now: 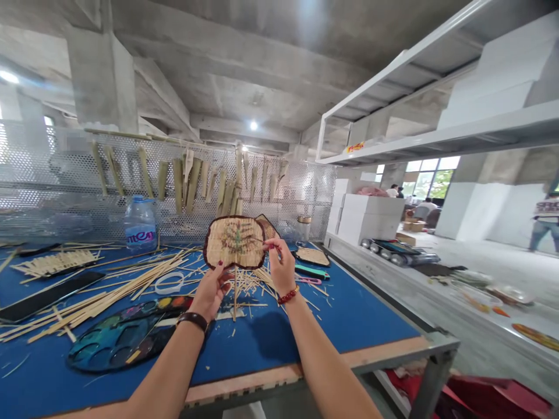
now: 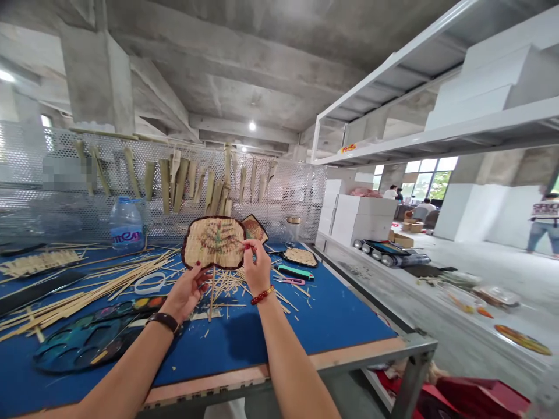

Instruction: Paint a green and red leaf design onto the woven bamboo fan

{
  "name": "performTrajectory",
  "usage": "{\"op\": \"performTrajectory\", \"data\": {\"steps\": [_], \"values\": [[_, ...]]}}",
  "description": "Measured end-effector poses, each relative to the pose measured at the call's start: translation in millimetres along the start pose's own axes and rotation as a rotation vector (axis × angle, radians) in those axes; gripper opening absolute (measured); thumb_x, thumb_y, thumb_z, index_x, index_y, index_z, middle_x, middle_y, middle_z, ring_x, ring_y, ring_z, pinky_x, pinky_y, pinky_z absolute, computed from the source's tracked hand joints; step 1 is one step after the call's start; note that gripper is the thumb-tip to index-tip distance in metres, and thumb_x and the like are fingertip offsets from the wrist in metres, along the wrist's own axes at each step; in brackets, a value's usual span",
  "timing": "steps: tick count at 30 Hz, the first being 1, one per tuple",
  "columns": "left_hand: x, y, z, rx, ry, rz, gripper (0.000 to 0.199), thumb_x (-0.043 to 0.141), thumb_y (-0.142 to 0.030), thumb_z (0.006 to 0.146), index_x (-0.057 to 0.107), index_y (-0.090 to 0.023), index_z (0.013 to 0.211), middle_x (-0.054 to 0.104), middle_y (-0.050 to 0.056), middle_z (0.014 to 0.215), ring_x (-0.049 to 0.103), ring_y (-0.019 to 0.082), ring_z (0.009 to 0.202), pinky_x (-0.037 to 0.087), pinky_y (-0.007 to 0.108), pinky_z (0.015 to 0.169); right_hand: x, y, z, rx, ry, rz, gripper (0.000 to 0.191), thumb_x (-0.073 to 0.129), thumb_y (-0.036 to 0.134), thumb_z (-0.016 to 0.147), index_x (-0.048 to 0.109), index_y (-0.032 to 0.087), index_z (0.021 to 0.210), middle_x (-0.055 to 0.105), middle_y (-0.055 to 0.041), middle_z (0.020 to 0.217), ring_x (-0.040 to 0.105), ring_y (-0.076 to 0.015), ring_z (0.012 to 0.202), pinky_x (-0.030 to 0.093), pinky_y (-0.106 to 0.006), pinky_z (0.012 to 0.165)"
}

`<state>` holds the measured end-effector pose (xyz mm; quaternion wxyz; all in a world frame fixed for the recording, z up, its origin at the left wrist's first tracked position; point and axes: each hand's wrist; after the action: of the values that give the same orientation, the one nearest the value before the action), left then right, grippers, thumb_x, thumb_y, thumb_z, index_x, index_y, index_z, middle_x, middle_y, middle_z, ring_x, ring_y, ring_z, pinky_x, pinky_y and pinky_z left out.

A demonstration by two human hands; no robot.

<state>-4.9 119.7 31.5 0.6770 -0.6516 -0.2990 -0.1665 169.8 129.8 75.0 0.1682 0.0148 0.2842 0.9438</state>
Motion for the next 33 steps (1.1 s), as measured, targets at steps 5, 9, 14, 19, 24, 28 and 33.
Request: {"op": "performTrajectory", "data": {"steps": [5, 9, 14, 19, 24, 28, 33], "values": [[-0.5, 0, -1, 0.012, -0.008, -0.004, 0.008, 0.066, -0.022, 0.083, 0.06, -0.018, 0.081, 0.07, 0.0, 0.075, 0.065, 0.01, 0.06, 0.044, 0.019, 0.05, 0, 2, -4, -0.017, 0.041, -0.083, 0.021, 0.039, 0.024, 0.091, 0.059, 0.018, 0.098, 0.068, -0.005, 0.091, 0.063, -0.0167, 0.082, 0.048, -0.028, 0.077], [-1.7, 0, 0, 0.019, -0.005, -0.005, 0.009, 0.069, -0.021, 0.08, 0.06, -0.017, 0.08, 0.071, 0.001, 0.077, 0.066, 0.01, 0.06, 0.044, 0.019, 0.049, -1, 1, -5, -0.041, 0.029, -0.108, 0.022, 0.039, 0.022, 0.091, 0.058, 0.018, 0.1, 0.069, -0.0066, 0.093, 0.063, -0.0184, 0.087, 0.047, -0.03, 0.082], [-2.3, 0, 1, 0.025, -0.001, -0.002, 0.01, 0.069, -0.022, 0.08, 0.061, -0.017, 0.082, 0.071, 0.001, 0.076, 0.065, 0.01, 0.059, 0.045, 0.019, 0.048, -1, -3, -5, -0.062, 0.024, -0.122, 0.022, 0.039, 0.021, 0.091, 0.058, 0.017, 0.1, 0.068, -0.0074, 0.095, 0.062, -0.0189, 0.091, 0.046, -0.031, 0.085], [-2.8, 0, 1, 0.028, 0.006, 0.005, 0.009, 0.069, -0.022, 0.08, 0.061, -0.018, 0.082, 0.071, 0.001, 0.079, 0.065, 0.01, 0.059, 0.044, 0.019, 0.047, -1, -7, -5, -0.055, 0.006, -0.138, 0.022, 0.038, 0.022, 0.092, 0.059, 0.018, 0.1, 0.068, -0.0059, 0.093, 0.062, -0.0178, 0.09, 0.046, -0.03, 0.086], [-2.1, 0, 0, 0.028, 0.005, 0.008, 0.007, 0.067, -0.022, 0.082, 0.061, -0.017, 0.083, 0.071, 0.001, 0.08, 0.065, 0.01, 0.059, 0.044, 0.019, 0.047, 0, -4, -7, -0.069, 0.038, -0.143, 0.022, 0.039, 0.02, 0.092, 0.06, 0.018, 0.1, 0.068, -0.0057, 0.094, 0.062, -0.0183, 0.091, 0.046, -0.031, 0.088], [-0.9, -1, -1, 0.025, -0.002, 0.012, 0.007, 0.066, -0.022, 0.083, 0.061, -0.017, 0.082, 0.069, 0.0, 0.076, 0.065, 0.01, 0.059, 0.044, 0.019, 0.047, 1, 0, -8, -0.101, 0.057, -0.152, 0.021, 0.041, 0.019, 0.092, 0.06, 0.018, 0.099, 0.067, -0.0061, 0.095, 0.061, -0.0186, 0.091, 0.046, -0.031, 0.088], [-1.9, -1, -1, 0.025, 0.005, 0.012, 0.008, 0.064, -0.023, 0.085, 0.06, -0.016, 0.083, 0.07, 0.001, 0.079, 0.065, 0.009, 0.06, 0.044, 0.019, 0.048, -1, -8, -5, -0.077, 0.021, -0.148, 0.021, 0.041, 0.02, 0.092, 0.061, 0.017, 0.098, 0.068, -0.006, 0.093, 0.062, -0.0191, 0.089, 0.046, -0.032, 0.087]]}}
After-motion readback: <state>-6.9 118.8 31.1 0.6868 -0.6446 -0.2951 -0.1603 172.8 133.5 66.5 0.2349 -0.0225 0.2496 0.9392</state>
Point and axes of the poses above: each hand's wrist, its own z-axis towards the middle knuckle, its own x-axis out of the palm, y = z × x
